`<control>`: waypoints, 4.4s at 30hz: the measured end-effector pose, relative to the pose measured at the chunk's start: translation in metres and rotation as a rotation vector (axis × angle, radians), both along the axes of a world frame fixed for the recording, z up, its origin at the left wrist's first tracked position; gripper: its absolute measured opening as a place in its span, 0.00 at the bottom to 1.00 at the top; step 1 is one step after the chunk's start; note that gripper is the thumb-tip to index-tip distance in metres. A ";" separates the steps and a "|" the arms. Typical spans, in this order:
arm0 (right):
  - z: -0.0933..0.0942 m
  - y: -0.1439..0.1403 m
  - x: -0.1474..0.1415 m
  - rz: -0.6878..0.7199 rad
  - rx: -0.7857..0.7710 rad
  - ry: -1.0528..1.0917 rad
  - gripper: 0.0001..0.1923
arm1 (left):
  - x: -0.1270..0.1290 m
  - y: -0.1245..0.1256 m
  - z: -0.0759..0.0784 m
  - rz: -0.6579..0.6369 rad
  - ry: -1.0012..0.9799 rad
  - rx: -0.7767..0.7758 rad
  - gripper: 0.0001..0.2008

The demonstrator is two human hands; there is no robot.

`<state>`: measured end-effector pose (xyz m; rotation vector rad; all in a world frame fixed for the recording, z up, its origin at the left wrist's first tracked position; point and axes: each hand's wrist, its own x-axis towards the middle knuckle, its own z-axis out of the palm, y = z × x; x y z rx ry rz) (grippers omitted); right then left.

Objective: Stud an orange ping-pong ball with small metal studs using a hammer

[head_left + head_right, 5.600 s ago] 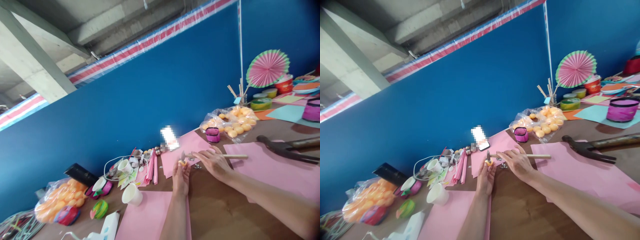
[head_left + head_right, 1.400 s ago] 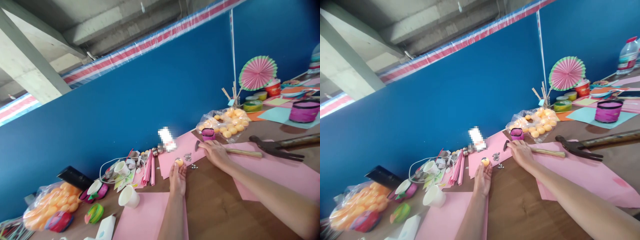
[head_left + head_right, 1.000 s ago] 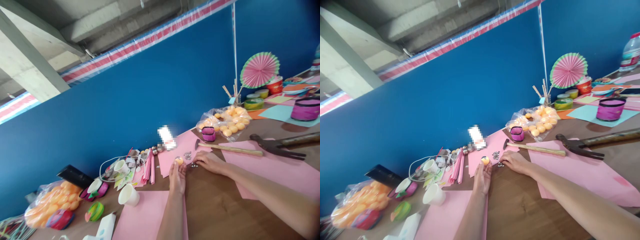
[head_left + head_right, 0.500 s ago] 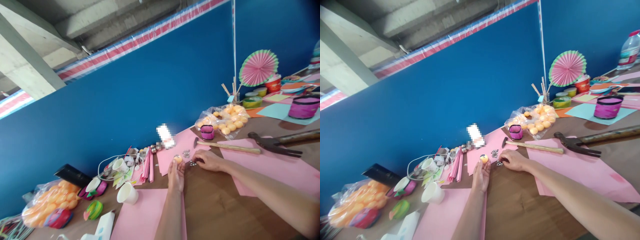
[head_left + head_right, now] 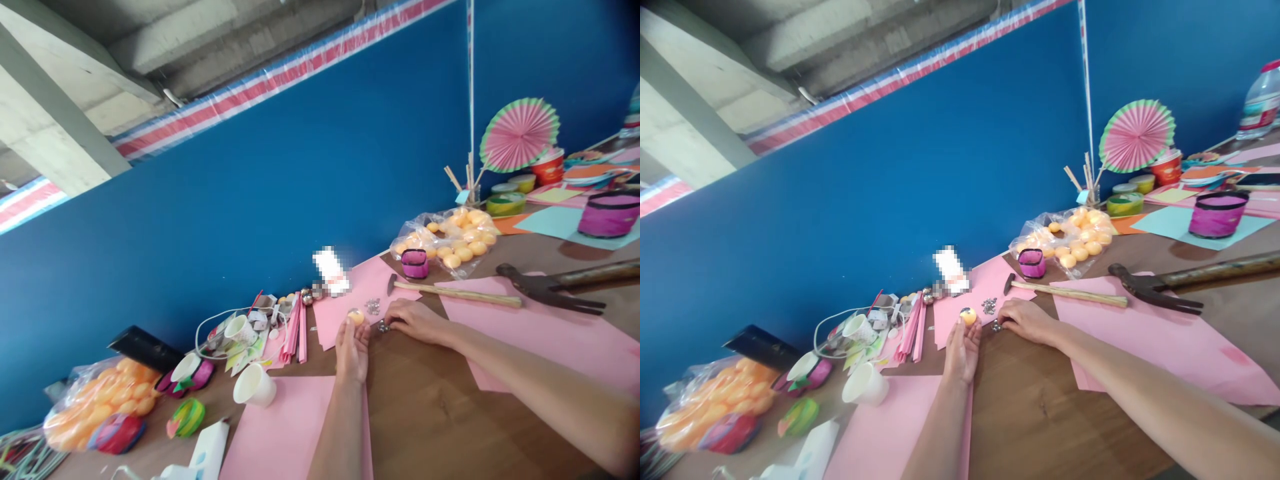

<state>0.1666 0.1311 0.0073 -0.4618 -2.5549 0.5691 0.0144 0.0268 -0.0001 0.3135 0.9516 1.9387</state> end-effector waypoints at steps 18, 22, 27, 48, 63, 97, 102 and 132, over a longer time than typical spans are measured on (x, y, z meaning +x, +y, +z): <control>0.005 -0.005 0.001 -0.057 -0.040 0.008 0.08 | 0.001 -0.002 0.002 -0.044 0.045 0.008 0.16; 0.004 -0.006 0.001 -0.068 -0.033 0.023 0.08 | 0.002 -0.004 0.005 -0.067 0.065 0.018 0.20; 0.001 -0.003 0.000 -0.042 -0.008 0.009 0.08 | 0.004 -0.005 0.008 -0.053 0.046 0.010 0.19; 0.005 -0.004 0.002 0.001 -0.062 0.016 0.09 | 0.004 -0.004 0.006 -0.064 0.062 0.003 0.18; 0.004 -0.005 0.002 -0.053 -0.083 -0.014 0.07 | 0.004 -0.004 0.006 -0.074 0.062 -0.002 0.18; -0.005 -0.008 -0.012 -0.051 -0.606 0.363 0.07 | 0.009 -0.007 0.005 -0.183 0.342 -0.007 0.18; 0.000 -0.011 -0.011 -0.034 -0.618 0.366 0.09 | 0.010 -0.007 0.007 -0.177 0.316 -0.010 0.17; 0.003 -0.011 -0.009 0.004 -0.571 0.333 0.12 | 0.011 -0.007 0.003 -0.124 0.468 -0.109 0.19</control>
